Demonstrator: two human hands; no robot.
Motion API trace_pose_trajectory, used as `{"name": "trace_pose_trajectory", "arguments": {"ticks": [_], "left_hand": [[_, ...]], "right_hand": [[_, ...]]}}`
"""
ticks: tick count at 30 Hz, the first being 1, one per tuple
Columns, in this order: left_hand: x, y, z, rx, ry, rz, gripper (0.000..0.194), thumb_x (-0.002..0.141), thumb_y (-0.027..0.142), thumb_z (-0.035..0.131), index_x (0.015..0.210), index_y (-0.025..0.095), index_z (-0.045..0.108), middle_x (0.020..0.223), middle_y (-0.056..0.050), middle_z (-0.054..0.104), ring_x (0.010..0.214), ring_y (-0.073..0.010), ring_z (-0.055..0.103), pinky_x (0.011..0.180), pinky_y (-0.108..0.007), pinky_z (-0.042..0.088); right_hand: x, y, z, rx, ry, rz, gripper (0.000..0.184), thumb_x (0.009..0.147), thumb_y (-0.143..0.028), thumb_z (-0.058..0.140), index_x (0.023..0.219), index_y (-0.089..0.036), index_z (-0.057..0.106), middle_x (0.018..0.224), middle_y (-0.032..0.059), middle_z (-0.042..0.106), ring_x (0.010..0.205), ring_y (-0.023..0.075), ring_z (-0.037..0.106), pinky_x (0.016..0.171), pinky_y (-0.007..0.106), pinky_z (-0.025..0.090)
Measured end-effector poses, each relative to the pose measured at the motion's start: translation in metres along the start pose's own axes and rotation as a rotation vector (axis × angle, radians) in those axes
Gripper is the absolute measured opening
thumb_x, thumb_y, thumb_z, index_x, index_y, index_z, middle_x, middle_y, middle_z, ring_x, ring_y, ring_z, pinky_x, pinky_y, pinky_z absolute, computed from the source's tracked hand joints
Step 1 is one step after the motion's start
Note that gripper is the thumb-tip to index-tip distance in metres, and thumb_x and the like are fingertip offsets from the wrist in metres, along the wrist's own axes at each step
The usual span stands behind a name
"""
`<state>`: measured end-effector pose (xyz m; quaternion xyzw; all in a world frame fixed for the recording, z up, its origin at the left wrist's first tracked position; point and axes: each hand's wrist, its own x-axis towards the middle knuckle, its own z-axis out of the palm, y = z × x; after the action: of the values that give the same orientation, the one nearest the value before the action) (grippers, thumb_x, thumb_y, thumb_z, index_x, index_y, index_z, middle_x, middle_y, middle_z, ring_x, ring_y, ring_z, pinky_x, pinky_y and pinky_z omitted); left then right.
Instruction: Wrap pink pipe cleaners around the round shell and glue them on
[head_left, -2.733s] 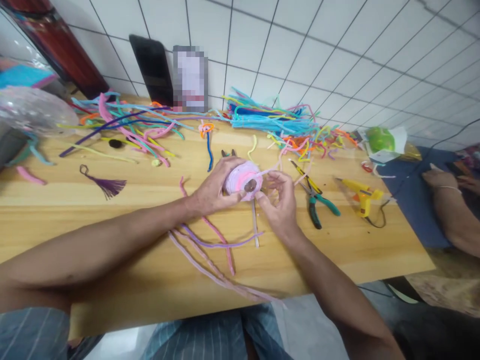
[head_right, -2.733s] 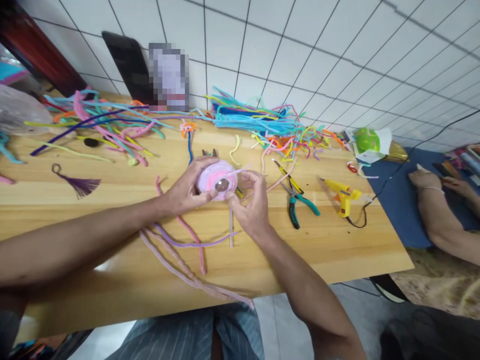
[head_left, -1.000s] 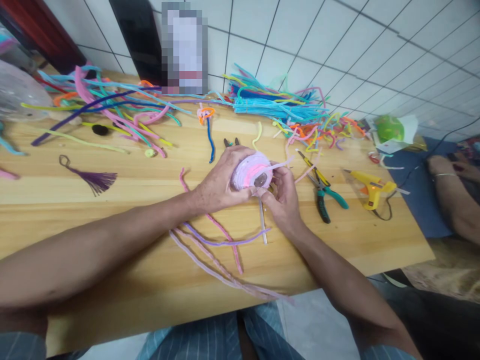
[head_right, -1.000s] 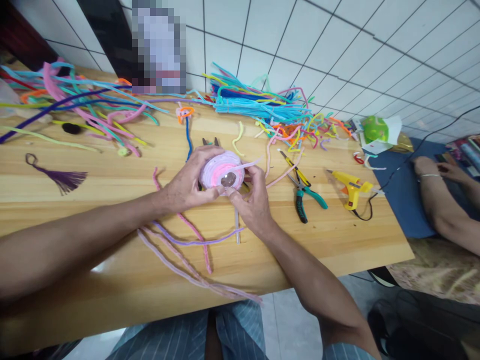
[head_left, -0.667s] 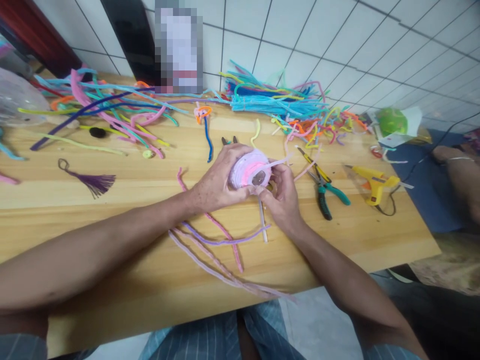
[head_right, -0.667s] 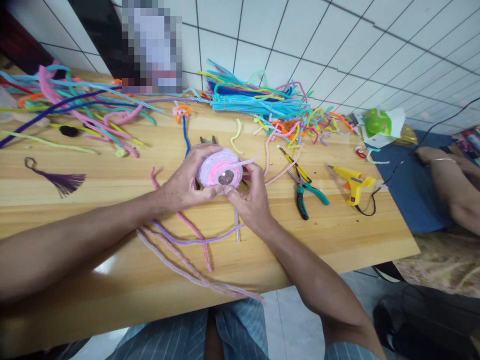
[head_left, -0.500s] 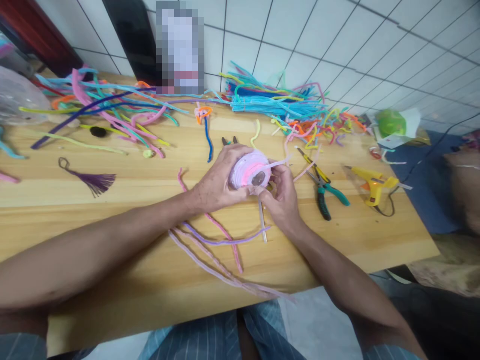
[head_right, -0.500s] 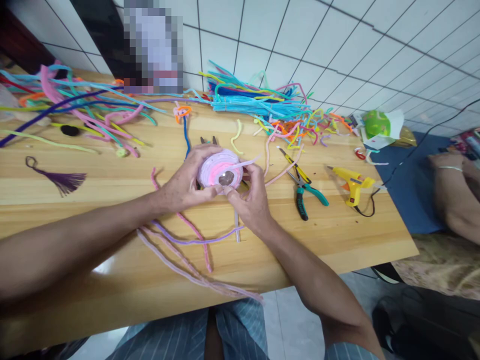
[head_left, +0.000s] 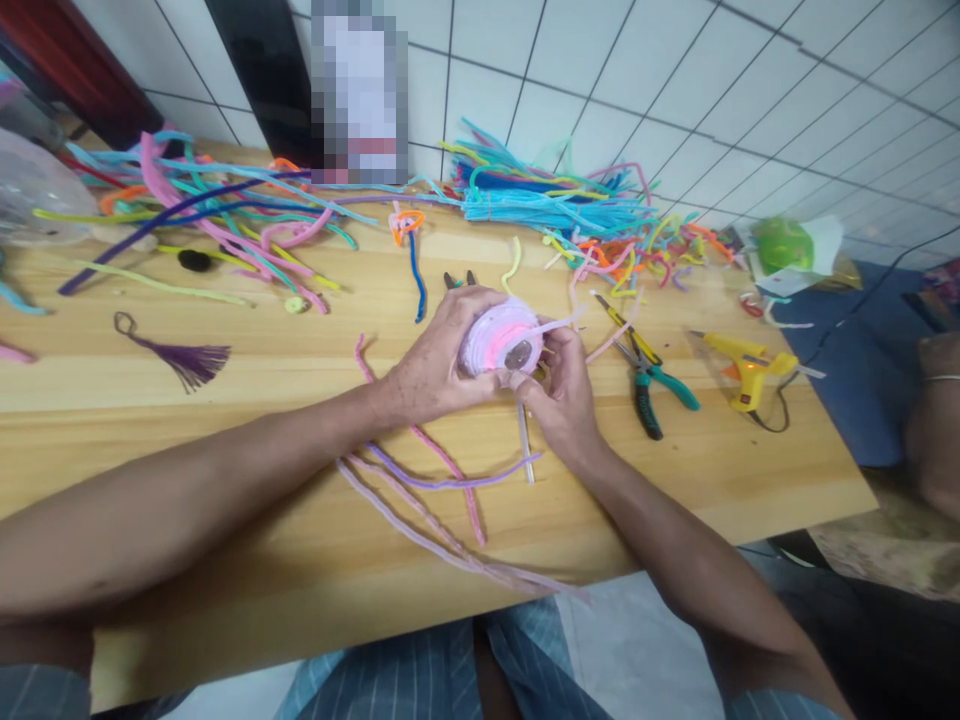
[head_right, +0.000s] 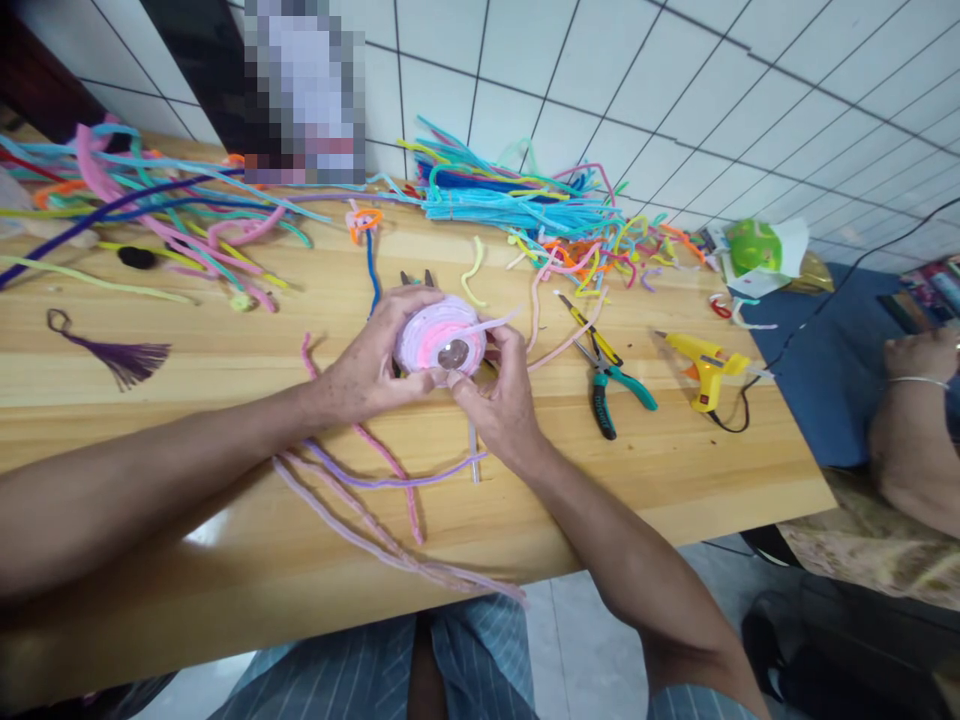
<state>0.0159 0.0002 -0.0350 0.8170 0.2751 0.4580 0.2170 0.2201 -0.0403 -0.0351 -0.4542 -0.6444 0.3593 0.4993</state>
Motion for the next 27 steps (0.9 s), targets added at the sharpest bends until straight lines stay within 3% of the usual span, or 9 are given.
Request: {"name": "trace_pose_trajectory", "arguments": {"ticks": [14, 20, 27], "left_hand": [[0.0, 0.0009, -0.0001, 0.025, -0.004, -0.051, 0.074, 0.09, 0.053, 0.073, 0.15, 0.022, 0.044, 0.147, -0.018, 0.056, 0.141, -0.0367, 0.051, 0.122, -0.059, 0.042], [0.0, 0.0013, -0.0005, 0.03, 0.001, -0.01, 0.071, 0.091, 0.044, 0.072, 0.151, 0.021, 0.042, 0.147, -0.018, 0.055, 0.141, -0.0356, 0.052, 0.121, -0.058, 0.043], [-0.0007, -0.0017, 0.0021, 0.051, 0.007, 0.003, 0.071, 0.09, 0.047, 0.071, 0.15, 0.022, 0.042, 0.147, -0.018, 0.056, 0.141, -0.0347, 0.052, 0.12, -0.058, 0.044]], "right_hand": [[-0.0002, -0.0002, -0.002, 0.01, -0.01, 0.032, 0.057, 0.085, -0.045, 0.082, 0.132, -0.033, 0.051, 0.13, 0.0055, 0.063, 0.119, 0.0249, 0.062, 0.107, 0.047, 0.053], [-0.0005, -0.0009, -0.0068, 0.042, -0.048, 0.032, 0.049, 0.091, -0.053, 0.073, 0.132, -0.032, 0.053, 0.131, 0.0058, 0.063, 0.123, 0.0258, 0.061, 0.109, 0.048, 0.051], [-0.0002, -0.0017, -0.0037, 0.0, -0.007, 0.036, 0.05, 0.089, -0.051, 0.075, 0.13, -0.032, 0.053, 0.129, 0.0054, 0.063, 0.121, 0.0254, 0.062, 0.108, 0.047, 0.052]]}}
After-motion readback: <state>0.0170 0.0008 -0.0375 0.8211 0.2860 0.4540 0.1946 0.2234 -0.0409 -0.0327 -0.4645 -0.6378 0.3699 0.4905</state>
